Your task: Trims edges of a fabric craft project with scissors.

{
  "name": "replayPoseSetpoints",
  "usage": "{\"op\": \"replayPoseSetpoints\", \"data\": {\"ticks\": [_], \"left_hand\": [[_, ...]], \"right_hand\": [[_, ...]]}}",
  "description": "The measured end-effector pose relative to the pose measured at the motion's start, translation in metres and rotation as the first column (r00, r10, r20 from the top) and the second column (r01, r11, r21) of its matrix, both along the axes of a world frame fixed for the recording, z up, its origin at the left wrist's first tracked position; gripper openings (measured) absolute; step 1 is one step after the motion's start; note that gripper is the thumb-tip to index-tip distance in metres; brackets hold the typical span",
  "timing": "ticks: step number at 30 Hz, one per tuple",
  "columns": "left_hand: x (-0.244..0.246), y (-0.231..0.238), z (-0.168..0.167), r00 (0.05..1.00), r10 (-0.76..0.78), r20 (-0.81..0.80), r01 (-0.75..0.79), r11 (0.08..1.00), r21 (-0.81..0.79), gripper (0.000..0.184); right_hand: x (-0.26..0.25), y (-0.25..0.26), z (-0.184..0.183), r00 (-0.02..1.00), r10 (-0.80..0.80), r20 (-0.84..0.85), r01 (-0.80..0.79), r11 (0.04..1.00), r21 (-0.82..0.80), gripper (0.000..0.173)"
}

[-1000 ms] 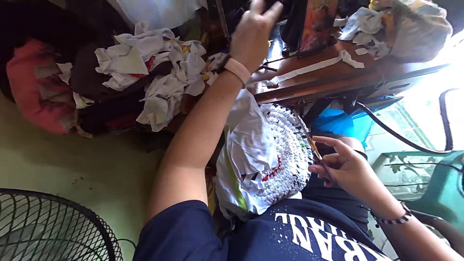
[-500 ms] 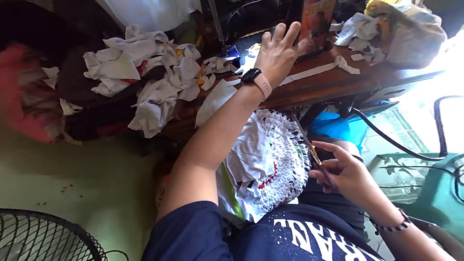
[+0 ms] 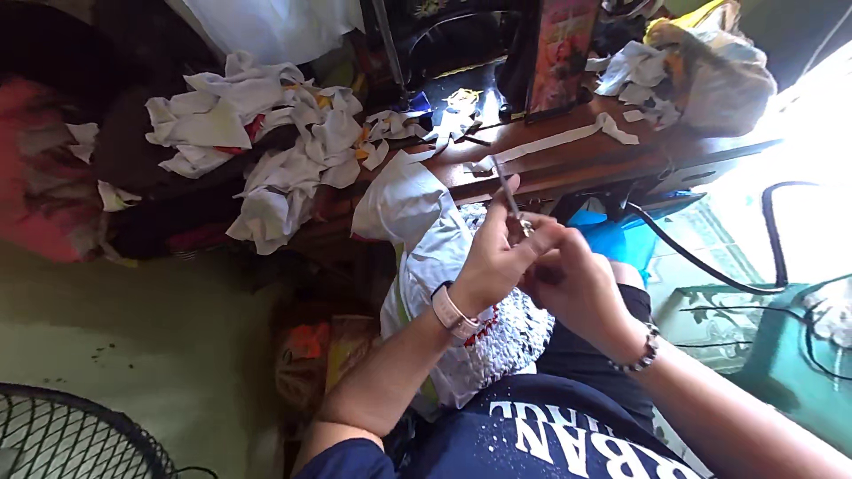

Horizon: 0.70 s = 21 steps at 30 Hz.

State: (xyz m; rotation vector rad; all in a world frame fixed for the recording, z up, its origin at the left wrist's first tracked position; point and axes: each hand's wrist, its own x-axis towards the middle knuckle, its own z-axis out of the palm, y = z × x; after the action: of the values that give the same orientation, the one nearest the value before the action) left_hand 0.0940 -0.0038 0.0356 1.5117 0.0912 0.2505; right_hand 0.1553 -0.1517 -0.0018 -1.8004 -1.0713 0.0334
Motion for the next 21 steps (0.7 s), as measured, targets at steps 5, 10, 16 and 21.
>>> {"op": "replayPoseSetpoints", "data": {"ticks": [5,10,16,21], "left_hand": [[-0.005,0.007,-0.02,0.972,0.217,0.09,-0.22,0.975,0.022,0.035],[-0.009,0.009,-0.024,0.919,0.36,0.159,-0.317,0.916,-0.244,0.034],[-0.017,0.018,-0.021,0.882,0.462,0.09,-0.358,0.783,-0.509,0.036],[-0.02,0.017,-0.027,0.898,0.418,0.137,-0.309,0.821,-0.48,0.038]], "right_hand": [[0.0,0.024,0.006,0.98,0.093,0.177,-0.08,0.994,-0.078,0.014],[0.004,0.029,0.014,0.914,0.2,0.353,-0.222,0.975,0.024,0.01],[0.07,0.017,0.03,0.876,0.083,0.475,-0.166,0.977,0.136,0.015],[0.175,0.025,0.016,0.781,-0.173,0.6,0.164,0.984,0.07,0.031]]}}
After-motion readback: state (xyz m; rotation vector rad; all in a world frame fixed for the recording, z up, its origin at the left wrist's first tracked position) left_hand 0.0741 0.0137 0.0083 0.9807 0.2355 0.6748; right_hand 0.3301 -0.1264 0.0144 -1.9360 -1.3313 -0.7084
